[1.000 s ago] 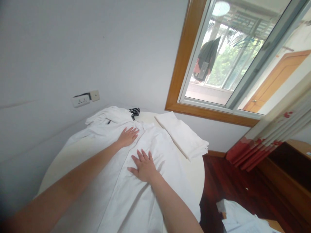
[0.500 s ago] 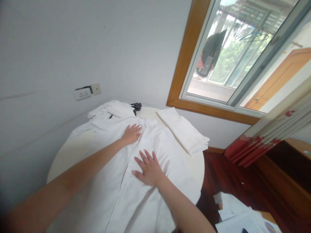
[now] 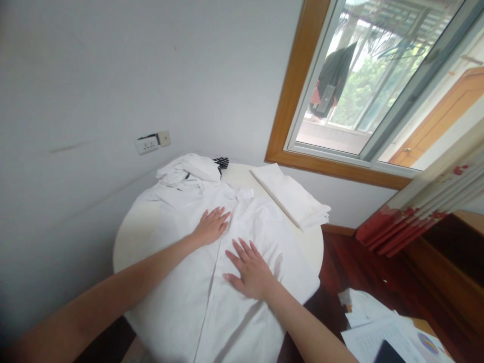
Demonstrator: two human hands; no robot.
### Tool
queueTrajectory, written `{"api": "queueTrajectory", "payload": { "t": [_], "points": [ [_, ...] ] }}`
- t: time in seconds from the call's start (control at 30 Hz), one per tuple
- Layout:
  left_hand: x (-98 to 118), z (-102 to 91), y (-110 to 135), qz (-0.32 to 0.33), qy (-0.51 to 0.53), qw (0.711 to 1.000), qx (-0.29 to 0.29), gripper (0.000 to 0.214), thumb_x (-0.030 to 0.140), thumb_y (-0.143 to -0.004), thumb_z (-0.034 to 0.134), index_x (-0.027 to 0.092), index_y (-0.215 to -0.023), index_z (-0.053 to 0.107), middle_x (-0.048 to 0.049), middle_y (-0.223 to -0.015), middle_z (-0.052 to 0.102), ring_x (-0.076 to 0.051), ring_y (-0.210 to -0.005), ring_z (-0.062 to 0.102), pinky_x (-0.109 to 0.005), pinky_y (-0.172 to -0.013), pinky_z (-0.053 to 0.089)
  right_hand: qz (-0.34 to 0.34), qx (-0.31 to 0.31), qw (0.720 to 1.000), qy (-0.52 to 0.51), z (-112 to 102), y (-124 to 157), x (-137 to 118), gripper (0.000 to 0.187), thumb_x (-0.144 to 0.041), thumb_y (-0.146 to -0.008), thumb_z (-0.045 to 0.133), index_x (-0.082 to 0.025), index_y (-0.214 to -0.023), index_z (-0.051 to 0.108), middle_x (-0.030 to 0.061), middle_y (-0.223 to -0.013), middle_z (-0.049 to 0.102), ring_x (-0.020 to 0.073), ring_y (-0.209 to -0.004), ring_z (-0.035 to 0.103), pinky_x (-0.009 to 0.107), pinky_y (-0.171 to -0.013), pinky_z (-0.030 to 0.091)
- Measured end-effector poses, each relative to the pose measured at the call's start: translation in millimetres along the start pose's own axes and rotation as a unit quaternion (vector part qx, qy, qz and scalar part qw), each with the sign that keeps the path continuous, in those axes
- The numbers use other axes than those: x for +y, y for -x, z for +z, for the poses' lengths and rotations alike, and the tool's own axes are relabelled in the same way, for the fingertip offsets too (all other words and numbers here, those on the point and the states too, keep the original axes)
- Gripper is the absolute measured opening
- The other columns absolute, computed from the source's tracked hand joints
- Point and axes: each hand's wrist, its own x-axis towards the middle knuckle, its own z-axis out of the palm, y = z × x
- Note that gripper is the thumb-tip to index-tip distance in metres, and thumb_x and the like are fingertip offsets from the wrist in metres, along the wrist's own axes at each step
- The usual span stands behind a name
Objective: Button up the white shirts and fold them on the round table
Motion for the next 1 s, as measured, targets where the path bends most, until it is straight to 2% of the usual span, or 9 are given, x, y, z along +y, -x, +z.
{"api": "queueTrajectory", "payload": {
  "t": [0.1,0.17,0.23,0.3,0.37,0.43,0.57,0.8,1.0],
  "points": [
    [5,-3.4,12,0.001,-0.001,1.0,0.006,0.047,0.037,-0.093,0.026,0.026,-0.136,0.04,-0.0061,-0.148,0.031,-0.025,-0.137,0.024,-0.054,-0.108,0.016,0.009,-0.008,1.0,-0.029,-6,8,-6,0.061,-0.051,-0.088,0.045,-0.025,-0.141,0.033,0.0084,-0.15,0.024,0.0254,-0.139,0.018,0.049,-0.112,0.02],
    [6,-8.6,11,-0.003,0.008,1.0,-0.003,0.046,0.036,-0.093,0.026,0.026,-0.135,0.042,-0.007,-0.146,0.035,-0.026,-0.136,0.027,-0.055,-0.107,0.02,0.009,-0.025,0.997,-0.071,-13,4,0,0.057,-0.053,-0.086,0.047,-0.025,-0.136,0.043,0.0076,-0.146,0.034,0.0237,-0.136,0.028,0.045,-0.11,0.025],
    [6,-14.6,4,-0.01,0.017,1.0,0.001,0.045,0.036,-0.092,0.028,0.025,-0.132,0.045,-0.0076,-0.143,0.04,-0.027,-0.133,0.031,-0.055,-0.105,0.024,0.013,-0.038,0.992,-0.12,-20,-11,14,0.044,-0.048,-0.089,0.044,-0.024,-0.124,0.056,0.006,-0.135,0.05,0.0193,-0.127,0.042,0.037,-0.106,0.034],
    [7,-18.3,-6,0.002,0.025,0.999,0.028,0.044,0.035,-0.092,0.029,0.024,-0.131,0.046,-0.0068,-0.14,0.043,-0.026,-0.133,0.032,-0.052,-0.106,0.025,0.049,-0.013,0.989,-0.136,-24,-34,33,0.037,-0.036,-0.094,0.035,-0.023,-0.117,0.062,0.0053,-0.124,0.059,0.0161,-0.12,0.05,0.033,-0.103,0.037],
    [10,-17.0,-14,0.045,0.033,0.997,0.044,0.043,0.035,-0.092,0.03,0.024,-0.131,0.047,-0.0051,-0.14,0.044,-0.023,-0.133,0.033,-0.047,-0.108,0.026,0.104,0.026,0.99,-0.092,-20,-58,52,0.038,-0.028,-0.094,0.034,-0.022,-0.125,0.056,0.0063,-0.129,0.056,0.017,-0.125,0.044,0.036,-0.107,0.032],
    [13,-10.6,-18,0.082,0.034,0.995,0.038,0.044,0.035,-0.092,0.031,0.024,-0.132,0.046,-0.004,-0.141,0.044,-0.021,-0.132,0.034,-0.042,-0.108,0.026,0.178,0.021,0.983,-0.028,-9,-77,66,0.041,-0.027,-0.093,0.037,-0.023,-0.132,0.048,0.0065,-0.139,0.045,0.0202,-0.133,0.033,0.043,-0.109,0.025],
    [13,5.1,-16,0.078,0.021,0.996,0.04,0.049,0.039,-0.092,0.029,0.023,-0.138,0.038,-0.0052,-0.143,0.04,-0.021,-0.133,0.034,-0.042,-0.109,0.024,0.309,-0.012,0.95,0.04,16,-84,89,0.052,-0.051,-0.092,0.031,-0.03,-0.139,0.037,0.0043,-0.148,0.03,0.0284,-0.138,0.02,0.06,-0.106,0.015],
    [8,9.9,-15,0.079,0.02,0.996,0.028,0.049,0.041,-0.092,0.029,0.024,-0.135,0.043,-0.0055,-0.146,0.035,-0.022,-0.134,0.031,-0.043,-0.11,0.023,0.361,-0.009,0.93,0.065,20,-62,132,0.06,-0.057,-0.091,0.027,-0.025,-0.141,0.036,0.0057,-0.149,0.028,0.0244,-0.138,0.019,0.042,-0.111,0.017],
    [11,7.1,-14,0.092,0.029,0.995,0.028,0.047,0.042,-0.092,0.029,0.025,-0.132,0.046,-0.0046,-0.144,0.038,-0.023,-0.133,0.032,-0.043,-0.109,0.023,0.378,0.023,0.923,0.061,21,-59,140,0.057,-0.053,-0.09,0.034,-0.022,-0.138,0.041,0.0079,-0.147,0.033,0.025,-0.136,0.024,0.043,-0.11,0.02]
  ]
}}
